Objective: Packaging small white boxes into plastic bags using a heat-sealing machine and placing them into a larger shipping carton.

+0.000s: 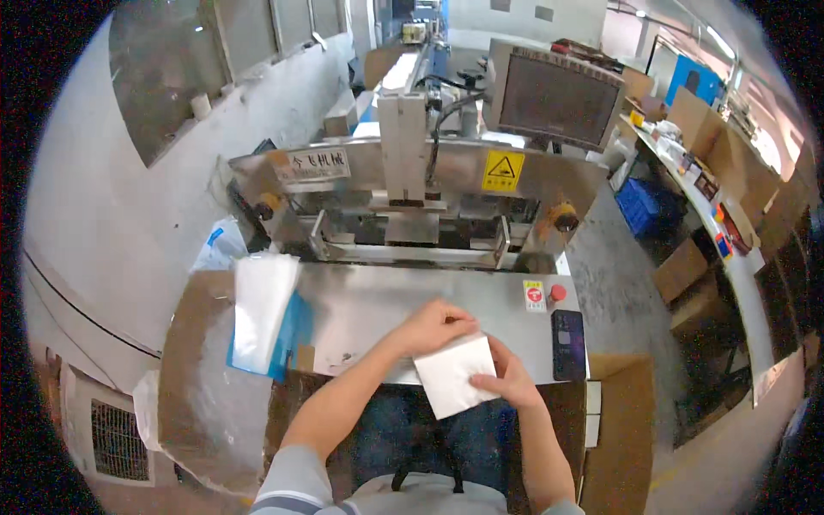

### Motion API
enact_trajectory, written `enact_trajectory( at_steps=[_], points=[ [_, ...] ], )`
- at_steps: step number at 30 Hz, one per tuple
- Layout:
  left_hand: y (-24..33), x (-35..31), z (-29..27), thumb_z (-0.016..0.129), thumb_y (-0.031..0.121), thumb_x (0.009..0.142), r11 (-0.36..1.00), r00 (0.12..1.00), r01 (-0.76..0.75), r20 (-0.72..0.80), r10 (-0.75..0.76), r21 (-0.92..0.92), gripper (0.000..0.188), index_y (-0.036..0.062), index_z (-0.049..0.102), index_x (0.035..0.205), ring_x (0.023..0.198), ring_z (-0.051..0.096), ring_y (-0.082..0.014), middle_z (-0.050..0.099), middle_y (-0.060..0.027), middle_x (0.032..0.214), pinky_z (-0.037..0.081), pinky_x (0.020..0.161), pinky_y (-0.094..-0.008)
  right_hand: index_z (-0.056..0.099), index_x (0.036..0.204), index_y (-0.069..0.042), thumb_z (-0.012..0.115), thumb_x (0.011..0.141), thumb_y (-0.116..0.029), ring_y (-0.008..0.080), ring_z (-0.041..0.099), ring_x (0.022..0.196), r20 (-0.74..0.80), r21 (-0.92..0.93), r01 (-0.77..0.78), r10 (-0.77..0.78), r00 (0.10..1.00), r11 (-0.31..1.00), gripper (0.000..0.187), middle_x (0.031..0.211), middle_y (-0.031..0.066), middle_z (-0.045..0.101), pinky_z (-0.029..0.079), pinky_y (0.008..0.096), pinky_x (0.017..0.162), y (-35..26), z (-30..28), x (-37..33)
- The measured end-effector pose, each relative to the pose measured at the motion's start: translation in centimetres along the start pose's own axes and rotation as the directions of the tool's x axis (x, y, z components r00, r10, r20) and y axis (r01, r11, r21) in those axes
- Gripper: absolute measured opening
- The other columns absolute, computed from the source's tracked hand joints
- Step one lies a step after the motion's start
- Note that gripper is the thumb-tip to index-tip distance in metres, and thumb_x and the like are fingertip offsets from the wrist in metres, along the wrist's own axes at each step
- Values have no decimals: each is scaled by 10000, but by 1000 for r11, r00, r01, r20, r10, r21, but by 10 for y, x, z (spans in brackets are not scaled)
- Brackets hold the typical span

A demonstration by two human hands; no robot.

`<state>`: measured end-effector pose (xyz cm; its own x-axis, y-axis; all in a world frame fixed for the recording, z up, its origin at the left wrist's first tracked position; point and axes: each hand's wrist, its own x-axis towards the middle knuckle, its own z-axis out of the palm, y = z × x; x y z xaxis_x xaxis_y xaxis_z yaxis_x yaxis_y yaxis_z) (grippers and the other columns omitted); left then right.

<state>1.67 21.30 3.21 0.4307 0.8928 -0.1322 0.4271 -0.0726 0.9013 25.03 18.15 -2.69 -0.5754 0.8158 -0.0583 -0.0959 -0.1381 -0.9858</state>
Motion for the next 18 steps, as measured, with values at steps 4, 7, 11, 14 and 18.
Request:
enact_trajectory(
  at_steps=[4, 7, 11, 14, 18],
  points=[
    [10, -75, -8, 609, 194, 966, 987, 891, -114, -450, 53, -109, 240, -14, 708, 1036, 955, 654, -138, 733, -69, 984, 518, 854, -310, 303, 1497, 32, 846, 733, -87, 230, 577, 1178, 2, -120, -28, 28, 1000, 992, 945, 1320, 175, 573, 447, 361, 1028, -5, 7, -13],
    [-4, -186, -57, 581, 129, 976, 998, 692, -55, -721, 32, -8, 206, -15, 696, 1069, 972, 665, -176, 719, -83, 1037, 510, 905, -328, 311, 1498, 22, 846, 718, -26, 206, 585, 1150, -22, -197, -15, 11, 1000, 980, 947, 1290, 146, 594, 457, 348, 1009, -15, 2, -31],
    [-105, -401, -127, 613, 176, 956, 705, 27, 695, -985, 172, 142, 477, -26, 514, 1377, 1304, 512, -290, 533, -214, 1406, 401, 1083, -362, 320, 1496, 18, 847, 703, -14, 203, 594, 1137, -80, -216, 54, -73, 994, 975, 953, 1264, 140, 614, 463, 346, 1001, -39, 5, -49],
    [-108, -439, -103, 592, 191, 976, 677, -362, 724, -910, 205, -136, 419, -46, 546, 1319, 1234, 557, -284, 583, -193, 1340, 429, 1046, -361, 321, 1497, 15, 861, 674, -40, 223, 585, 1160, -167, -334, 96, -159, 973, 938, 986, 1283, 153, 599, 444, 344, 1025, -44, 13, -45],
    [-47, -361, -2, 592, 331, 992, 947, 200, 143, -928, -313, -288, 417, 45, 569, 1294, 914, 659, -188, 668, -113, 1133, 552, 801, -347, 365, 1481, 9, 866, 665, -108, 277, 531, 1267, -171, -581, 229, -392, 904, 781, 964, 1386, 191, 530, 421, 370, 1067, -56, 51, -50]
  ],
)
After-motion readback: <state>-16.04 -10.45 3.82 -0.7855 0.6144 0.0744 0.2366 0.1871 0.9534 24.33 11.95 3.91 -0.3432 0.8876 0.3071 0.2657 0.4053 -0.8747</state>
